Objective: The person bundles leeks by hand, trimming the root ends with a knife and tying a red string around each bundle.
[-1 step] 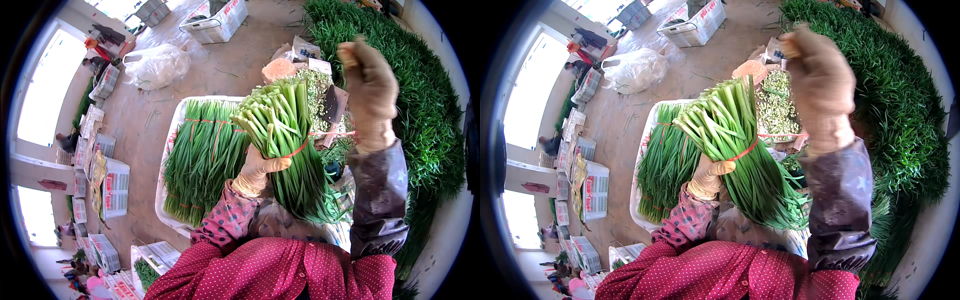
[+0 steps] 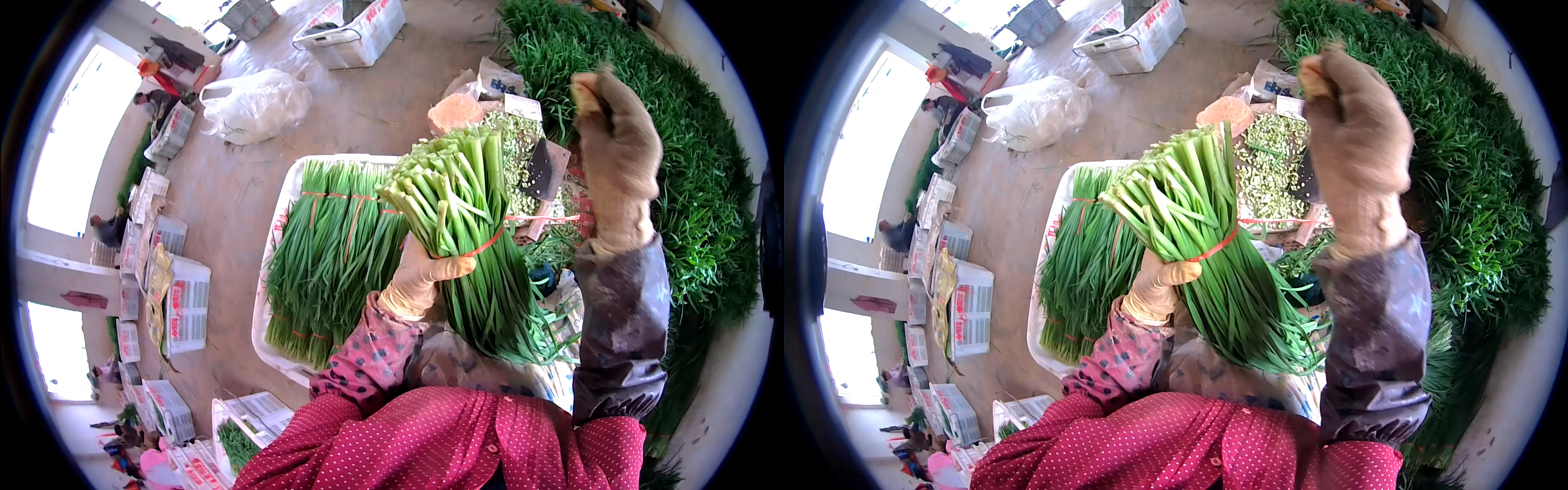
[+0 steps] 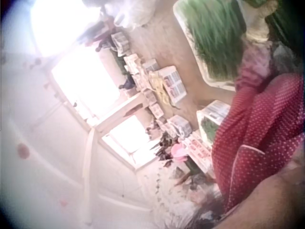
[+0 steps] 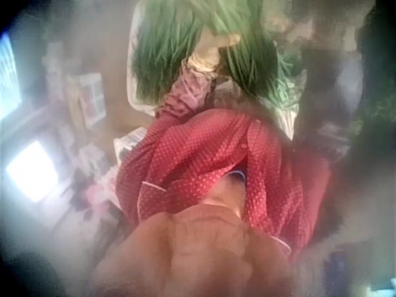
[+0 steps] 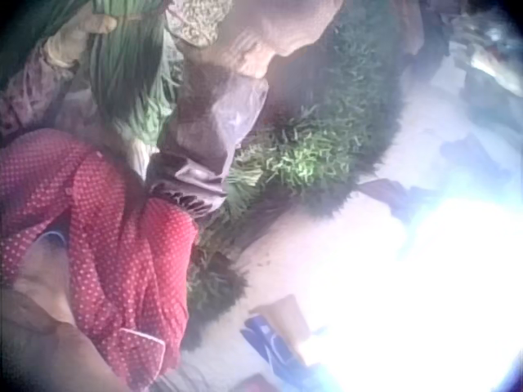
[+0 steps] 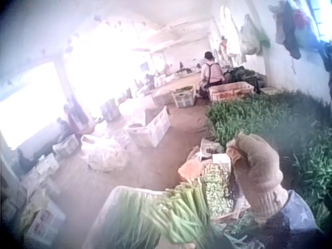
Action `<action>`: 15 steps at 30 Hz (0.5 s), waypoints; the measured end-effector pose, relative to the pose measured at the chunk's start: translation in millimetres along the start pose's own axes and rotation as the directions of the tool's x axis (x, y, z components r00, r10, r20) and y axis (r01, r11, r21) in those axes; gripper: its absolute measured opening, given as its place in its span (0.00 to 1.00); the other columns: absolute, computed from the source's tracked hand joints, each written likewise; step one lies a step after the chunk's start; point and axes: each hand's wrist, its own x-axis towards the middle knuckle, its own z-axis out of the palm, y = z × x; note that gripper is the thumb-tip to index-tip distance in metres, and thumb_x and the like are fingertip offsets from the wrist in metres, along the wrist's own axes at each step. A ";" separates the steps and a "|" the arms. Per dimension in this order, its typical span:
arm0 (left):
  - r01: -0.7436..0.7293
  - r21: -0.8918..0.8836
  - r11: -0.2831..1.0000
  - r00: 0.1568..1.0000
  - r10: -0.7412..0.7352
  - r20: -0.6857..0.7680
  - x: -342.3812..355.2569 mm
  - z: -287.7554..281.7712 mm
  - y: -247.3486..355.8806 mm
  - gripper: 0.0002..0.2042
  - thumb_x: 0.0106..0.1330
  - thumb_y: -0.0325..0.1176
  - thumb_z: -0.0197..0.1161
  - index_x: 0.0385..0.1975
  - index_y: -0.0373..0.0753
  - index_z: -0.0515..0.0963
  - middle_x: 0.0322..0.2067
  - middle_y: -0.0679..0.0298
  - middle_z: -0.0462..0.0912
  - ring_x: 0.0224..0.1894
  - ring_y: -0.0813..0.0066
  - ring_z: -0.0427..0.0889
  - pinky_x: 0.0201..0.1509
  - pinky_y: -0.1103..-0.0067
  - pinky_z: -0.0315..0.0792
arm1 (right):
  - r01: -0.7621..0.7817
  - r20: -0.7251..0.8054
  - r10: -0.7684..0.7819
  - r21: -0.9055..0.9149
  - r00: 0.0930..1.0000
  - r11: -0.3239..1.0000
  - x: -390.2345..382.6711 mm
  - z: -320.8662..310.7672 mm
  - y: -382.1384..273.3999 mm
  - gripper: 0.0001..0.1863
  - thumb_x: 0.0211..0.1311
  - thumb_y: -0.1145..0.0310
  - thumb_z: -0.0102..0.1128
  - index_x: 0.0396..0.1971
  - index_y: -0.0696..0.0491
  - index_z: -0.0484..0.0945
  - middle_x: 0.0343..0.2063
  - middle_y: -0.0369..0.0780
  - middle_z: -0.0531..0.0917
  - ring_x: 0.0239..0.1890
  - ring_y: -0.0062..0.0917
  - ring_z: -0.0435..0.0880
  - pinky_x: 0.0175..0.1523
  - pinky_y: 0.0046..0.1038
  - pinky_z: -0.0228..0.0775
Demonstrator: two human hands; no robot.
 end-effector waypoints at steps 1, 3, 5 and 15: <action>0.008 0.007 1.000 1.000 -0.008 -0.013 -1.0 -3.8 0.2 0.36 0.44 0.35 0.82 0.56 0.35 0.74 0.48 0.67 0.81 0.49 0.78 0.78 0.57 0.78 0.71 | -0.131 0.050 0.144 -0.209 0.988 0.969 -2.5 -11.1 -17.4 0.10 0.60 0.81 0.64 0.42 0.57 0.80 0.38 0.40 0.85 0.34 0.21 0.84 0.39 0.23 0.79; 0.024 0.013 1.000 0.999 -0.024 -0.022 -0.3 -8.0 0.3 0.36 0.44 0.35 0.82 0.56 0.35 0.74 0.47 0.67 0.81 0.49 0.78 0.78 0.57 0.78 0.72 | 0.232 0.133 -0.221 -0.072 0.966 0.970 -27.7 -14.2 -1.8 0.13 0.57 0.79 0.68 0.43 0.56 0.81 0.39 0.44 0.85 0.38 0.29 0.85 0.46 0.27 0.79; 0.017 -0.044 0.999 0.999 -0.018 -0.026 5.1 1.1 0.5 0.34 0.46 0.34 0.81 0.55 0.35 0.74 0.47 0.67 0.81 0.49 0.78 0.79 0.57 0.78 0.72 | 0.250 0.216 -0.232 -0.059 0.948 0.966 -55.9 -8.9 -20.1 0.16 0.54 0.76 0.71 0.43 0.56 0.81 0.43 0.46 0.84 0.46 0.37 0.84 0.52 0.32 0.77; -0.198 -0.113 0.974 0.928 0.149 -0.340 27.7 -56.1 16.0 0.26 0.66 0.47 0.62 0.57 0.34 0.73 0.51 0.57 0.81 0.51 0.65 0.81 0.58 0.65 0.76 | -0.483 0.071 0.496 -0.151 0.865 0.863 -107.1 -28.3 73.3 0.16 0.64 0.63 0.66 0.47 0.56 0.81 0.32 0.39 0.86 0.33 0.20 0.83 0.42 0.23 0.75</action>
